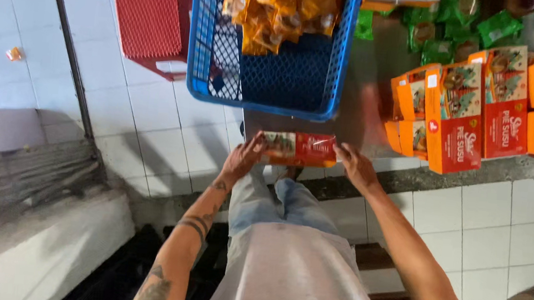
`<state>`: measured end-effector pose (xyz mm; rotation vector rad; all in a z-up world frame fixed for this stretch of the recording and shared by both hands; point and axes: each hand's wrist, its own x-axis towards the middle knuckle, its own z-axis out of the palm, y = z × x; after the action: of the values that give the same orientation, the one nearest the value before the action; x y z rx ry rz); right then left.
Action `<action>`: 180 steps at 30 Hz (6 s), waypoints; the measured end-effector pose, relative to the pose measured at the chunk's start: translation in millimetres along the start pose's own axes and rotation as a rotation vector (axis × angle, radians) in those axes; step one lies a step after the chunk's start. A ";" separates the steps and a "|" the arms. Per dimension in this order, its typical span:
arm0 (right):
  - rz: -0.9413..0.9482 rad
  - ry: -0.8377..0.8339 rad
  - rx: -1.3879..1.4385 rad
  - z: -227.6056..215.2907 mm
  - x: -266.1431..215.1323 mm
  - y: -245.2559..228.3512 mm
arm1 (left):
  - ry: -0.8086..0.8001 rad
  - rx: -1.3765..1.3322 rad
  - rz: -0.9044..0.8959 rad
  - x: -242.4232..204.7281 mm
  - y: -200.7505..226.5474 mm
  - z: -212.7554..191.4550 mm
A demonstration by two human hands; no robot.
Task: The person repeatedly picks small orange snack packets from a blue basket and places them into white cardboard boxes. After filling each box with several packets, the person closes the box and sets it aside on a stack of similar boxes.
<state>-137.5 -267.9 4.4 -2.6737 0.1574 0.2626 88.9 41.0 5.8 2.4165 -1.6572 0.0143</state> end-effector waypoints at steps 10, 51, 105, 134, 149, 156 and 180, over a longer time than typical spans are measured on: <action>0.163 0.071 -0.209 13.9 36.0 -71.3 | -0.192 0.126 0.004 34.0 27.8 23.6; 0.031 0.422 -0.380 -264.0 -16.4 54.8 | 0.336 -0.392 -0.032 216.6 228.3 -102.7; 0.938 0.646 0.272 -255.8 291.2 242.9 | -0.181 -0.388 -0.945 171.5 65.6 -29.5; 0.066 1.010 0.170 -277.1 139.1 56.7 | -0.012 -1.703 -0.526 122.7 -9.8 -22.8; 0.193 0.686 0.109 -49.2 69.3 -126.7 | -0.601 -1.191 -0.997 23.3 0.8 13.7; 0.091 0.587 0.007 -21.3 64.8 -141.1 | -0.370 -0.894 -1.195 40.3 11.9 26.8; 0.268 0.560 0.540 -34.3 103.6 -132.2 | 0.428 -1.141 -0.997 18.4 -43.1 -31.6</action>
<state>-10.8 -172.0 68.6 -2.1140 0.6582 -0.4047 138.9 44.5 31.8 1.7941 -0.0253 -0.4038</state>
